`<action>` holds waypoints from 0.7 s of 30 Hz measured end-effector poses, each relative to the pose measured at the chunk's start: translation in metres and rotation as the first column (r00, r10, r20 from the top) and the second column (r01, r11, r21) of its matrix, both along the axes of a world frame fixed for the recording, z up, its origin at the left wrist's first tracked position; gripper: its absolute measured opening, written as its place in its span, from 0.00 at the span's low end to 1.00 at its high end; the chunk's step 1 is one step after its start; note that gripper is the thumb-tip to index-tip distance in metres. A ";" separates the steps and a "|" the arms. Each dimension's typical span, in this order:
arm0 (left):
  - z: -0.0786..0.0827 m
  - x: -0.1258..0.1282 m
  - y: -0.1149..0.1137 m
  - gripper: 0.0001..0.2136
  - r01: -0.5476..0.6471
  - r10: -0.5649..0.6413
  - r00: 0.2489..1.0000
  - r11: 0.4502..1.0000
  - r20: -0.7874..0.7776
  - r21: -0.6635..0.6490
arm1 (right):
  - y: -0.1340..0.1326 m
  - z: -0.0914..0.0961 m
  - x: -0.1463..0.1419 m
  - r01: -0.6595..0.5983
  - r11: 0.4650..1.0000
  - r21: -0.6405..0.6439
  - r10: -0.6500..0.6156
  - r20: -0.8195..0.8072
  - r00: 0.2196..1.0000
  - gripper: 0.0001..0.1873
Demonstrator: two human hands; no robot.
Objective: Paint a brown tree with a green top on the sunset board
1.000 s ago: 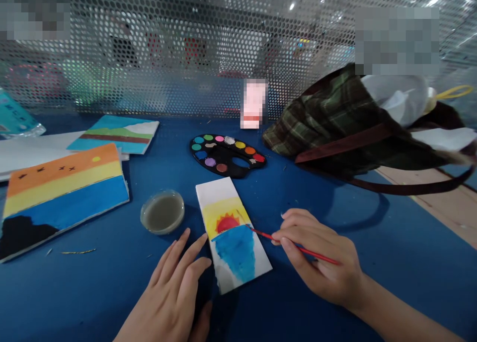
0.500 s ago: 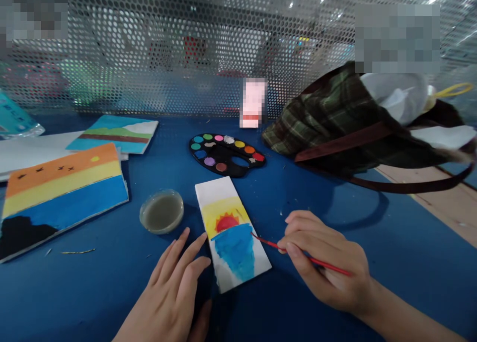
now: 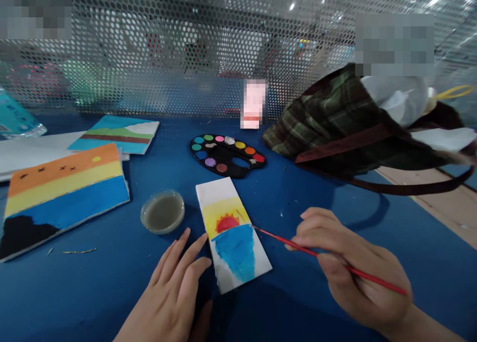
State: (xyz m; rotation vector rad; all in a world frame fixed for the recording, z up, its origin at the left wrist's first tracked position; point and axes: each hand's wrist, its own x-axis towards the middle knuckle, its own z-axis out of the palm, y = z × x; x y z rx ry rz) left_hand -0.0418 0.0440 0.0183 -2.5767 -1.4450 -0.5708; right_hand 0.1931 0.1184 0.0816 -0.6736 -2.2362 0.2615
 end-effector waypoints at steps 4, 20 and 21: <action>-0.002 0.000 0.000 0.14 -0.007 0.008 1.000 1.000 -0.015 0.011 | 0.011 -0.003 -0.006 0.046 0.969 -0.244 -0.064 -0.065 0.996 0.05; 0.003 0.000 0.005 0.17 -0.010 0.013 0.999 0.996 -0.045 0.083 | 0.132 0.005 -0.082 0.137 0.981 -0.138 -0.105 0.214 0.971 0.15; 0.003 -0.001 0.005 0.17 -0.009 0.013 0.999 0.997 -0.044 0.078 | 0.135 0.004 -0.083 0.132 0.980 -0.145 -0.097 0.228 0.969 0.15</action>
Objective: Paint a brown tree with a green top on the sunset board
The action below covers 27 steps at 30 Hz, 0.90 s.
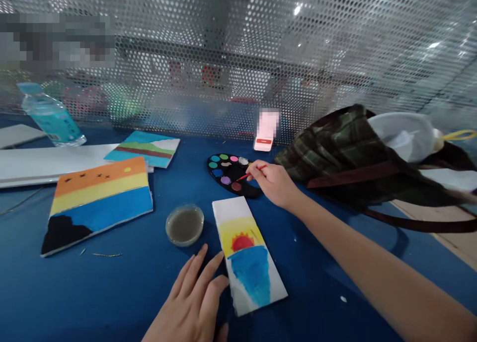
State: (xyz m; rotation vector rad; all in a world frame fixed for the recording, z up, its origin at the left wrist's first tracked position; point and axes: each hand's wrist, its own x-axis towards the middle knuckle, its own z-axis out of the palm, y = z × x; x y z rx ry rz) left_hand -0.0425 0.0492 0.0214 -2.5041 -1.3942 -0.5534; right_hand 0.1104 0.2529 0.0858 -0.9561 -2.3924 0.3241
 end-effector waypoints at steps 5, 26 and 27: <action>0.001 -0.001 0.002 0.16 -0.007 0.007 1.000 1.000 0.002 0.008 | 0.003 0.001 0.002 0.034 0.999 -0.038 -0.033 0.029 0.999 0.16; 0.003 0.002 0.001 0.18 -0.010 0.013 0.999 0.999 0.048 -0.048 | -0.075 0.001 -0.040 -0.374 0.857 -0.355 0.306 -0.235 0.923 0.13; 0.003 0.002 0.001 0.18 -0.011 0.013 0.999 0.999 0.046 -0.045 | -0.074 0.000 -0.040 -0.371 0.858 -0.356 0.302 -0.235 0.924 0.13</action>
